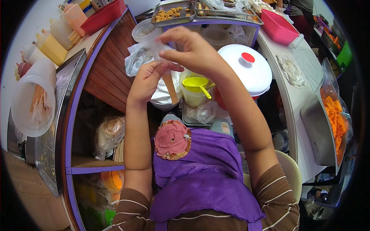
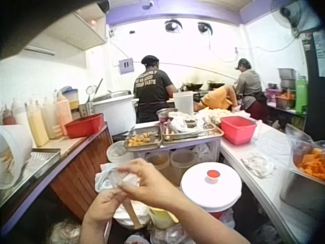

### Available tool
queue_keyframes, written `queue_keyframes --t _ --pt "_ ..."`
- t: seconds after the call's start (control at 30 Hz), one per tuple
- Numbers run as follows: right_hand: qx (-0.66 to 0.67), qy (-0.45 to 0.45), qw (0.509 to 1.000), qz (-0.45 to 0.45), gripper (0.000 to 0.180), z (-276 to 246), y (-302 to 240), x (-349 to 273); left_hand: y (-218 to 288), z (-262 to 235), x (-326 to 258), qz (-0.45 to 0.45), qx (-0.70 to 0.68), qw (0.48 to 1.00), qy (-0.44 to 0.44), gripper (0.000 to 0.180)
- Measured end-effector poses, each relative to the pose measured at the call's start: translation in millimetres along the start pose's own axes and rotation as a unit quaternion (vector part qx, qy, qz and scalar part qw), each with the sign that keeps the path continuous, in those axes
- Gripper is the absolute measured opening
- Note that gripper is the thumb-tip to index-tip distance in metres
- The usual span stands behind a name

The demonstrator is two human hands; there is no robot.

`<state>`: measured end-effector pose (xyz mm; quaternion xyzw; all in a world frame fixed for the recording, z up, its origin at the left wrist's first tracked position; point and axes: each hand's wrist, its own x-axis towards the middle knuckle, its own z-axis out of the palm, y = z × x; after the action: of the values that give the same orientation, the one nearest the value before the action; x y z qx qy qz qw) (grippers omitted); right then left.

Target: The person assembles food items by filling pink cone-shaped wrappers with a liquid mixture. They use a yellow funnel to pour the liquid from a container into the cone and a metal ladle to scoop more liquid into the funnel. The person repeats this process, filling multiple cones and placing them on a metal tray.

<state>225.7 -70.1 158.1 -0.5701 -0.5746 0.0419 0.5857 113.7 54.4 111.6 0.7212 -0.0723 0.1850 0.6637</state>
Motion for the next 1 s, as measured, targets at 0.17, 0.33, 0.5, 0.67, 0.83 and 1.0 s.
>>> queue_keyframes --t 0.17,0.33,0.5,0.67,0.83,1.0 --pt "-0.273 0.058 0.887 -0.368 0.031 -10.7 -42.9 7.0 3.3 1.2 -0.6 0.016 -0.06 0.994 0.088 0.023" --pt "-0.621 -0.099 0.65 -0.427 0.021 1.8 -42.0 10.1 -2.0 -0.9 -4.5 0.033 0.059 0.988 0.136 0.02" --pt "-0.635 -0.233 0.656 -0.335 0.007 -16.5 -44.6 13.0 0.3 -7.4 -1.2 0.012 -0.013 1.0 -0.01 0.025" --pt "-0.575 -0.157 0.732 -0.33 0.005 -28.0 -40.3 0.2 -2.0 -2.4 -8.3 0.058 -0.108 0.992 0.018 0.027" --pt "-0.515 -0.054 0.795 -0.315 0.005 -25.0 -18.8 -17.7 -3.6 6.1 -18.7 0.038 -0.214 0.975 0.055 0.022" --pt "-0.497 0.027 0.825 -0.266 0.01 9.3 33.2 -56.7 -25.1 18.3 -33.5 0.018 -0.336 0.935 0.113 0.016"
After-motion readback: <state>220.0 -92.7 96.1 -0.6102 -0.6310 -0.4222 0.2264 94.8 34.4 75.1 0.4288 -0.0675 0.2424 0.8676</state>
